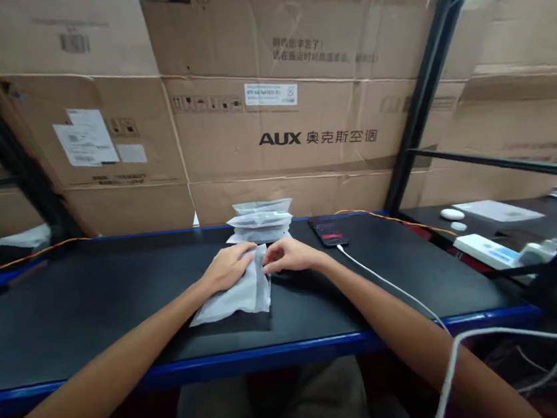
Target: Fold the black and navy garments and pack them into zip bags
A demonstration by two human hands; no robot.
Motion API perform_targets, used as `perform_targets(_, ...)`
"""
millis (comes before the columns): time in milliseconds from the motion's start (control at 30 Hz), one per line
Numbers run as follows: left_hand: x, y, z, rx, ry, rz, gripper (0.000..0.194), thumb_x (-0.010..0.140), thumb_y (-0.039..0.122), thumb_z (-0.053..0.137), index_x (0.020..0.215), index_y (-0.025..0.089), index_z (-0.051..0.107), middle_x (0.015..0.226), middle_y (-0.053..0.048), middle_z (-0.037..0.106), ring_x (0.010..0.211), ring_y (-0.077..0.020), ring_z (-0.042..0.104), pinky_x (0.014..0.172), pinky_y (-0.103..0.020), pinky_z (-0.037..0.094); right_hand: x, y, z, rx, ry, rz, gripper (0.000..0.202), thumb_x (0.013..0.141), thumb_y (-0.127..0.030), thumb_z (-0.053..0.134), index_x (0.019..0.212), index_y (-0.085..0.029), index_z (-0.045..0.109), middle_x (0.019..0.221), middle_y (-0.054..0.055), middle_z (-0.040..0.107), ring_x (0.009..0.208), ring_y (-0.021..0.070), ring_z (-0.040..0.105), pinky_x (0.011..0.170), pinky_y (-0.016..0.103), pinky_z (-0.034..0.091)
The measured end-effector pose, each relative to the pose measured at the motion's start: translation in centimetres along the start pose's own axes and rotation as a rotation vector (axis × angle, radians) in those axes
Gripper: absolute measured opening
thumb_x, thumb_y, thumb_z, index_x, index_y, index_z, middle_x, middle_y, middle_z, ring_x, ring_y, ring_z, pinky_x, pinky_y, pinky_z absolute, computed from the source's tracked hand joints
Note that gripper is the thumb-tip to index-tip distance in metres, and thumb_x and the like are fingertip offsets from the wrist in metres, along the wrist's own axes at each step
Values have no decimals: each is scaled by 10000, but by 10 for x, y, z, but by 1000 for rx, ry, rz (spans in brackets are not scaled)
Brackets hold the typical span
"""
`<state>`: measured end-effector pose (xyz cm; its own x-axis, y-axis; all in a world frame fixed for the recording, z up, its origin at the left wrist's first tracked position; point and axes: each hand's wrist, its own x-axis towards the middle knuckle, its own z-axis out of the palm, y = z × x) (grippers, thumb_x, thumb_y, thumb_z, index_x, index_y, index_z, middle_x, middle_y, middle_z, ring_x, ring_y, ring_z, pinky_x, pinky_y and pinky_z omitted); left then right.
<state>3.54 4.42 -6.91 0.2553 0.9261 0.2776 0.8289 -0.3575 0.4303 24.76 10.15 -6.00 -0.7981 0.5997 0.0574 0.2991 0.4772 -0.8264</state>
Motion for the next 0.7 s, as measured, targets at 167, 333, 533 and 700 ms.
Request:
perform_targets(167,5,-8,0,-210,144,-56,441,929,317,334,1175,184,674,1209,-56,716,1132,-226,639,992,-318,469,5,5,7,200,65,-139,354,649,-309,800,941,-160,665,1051,62,684,948,189,643,879,344,503)
perform_targets(333,6,-11,0,-250,156,-36,431,920,303,319,1113,195,689,1132,-35,736,1060,-219,660,976,-315,483,6,10,6,-38,240,-94,329,627,-263,797,878,-165,608,962,63,663,929,210,632,799,341,513)
perform_targets(533,6,-9,-1,-192,124,-8,474,960,372,293,1175,173,665,1193,-60,718,1119,-223,642,1011,-312,458,2,5,4,-118,42,-134,555,691,-463,793,1135,-162,651,1078,70,663,907,184,604,803,311,494)
perform_targets(700,4,-5,-1,-77,-44,18,592,985,528,253,1316,180,600,1416,-66,594,1331,-234,513,1149,-338,335,1,0,5,-250,-45,-227,510,689,-455,806,1093,-168,685,1016,34,617,836,143,519,786,275,459)
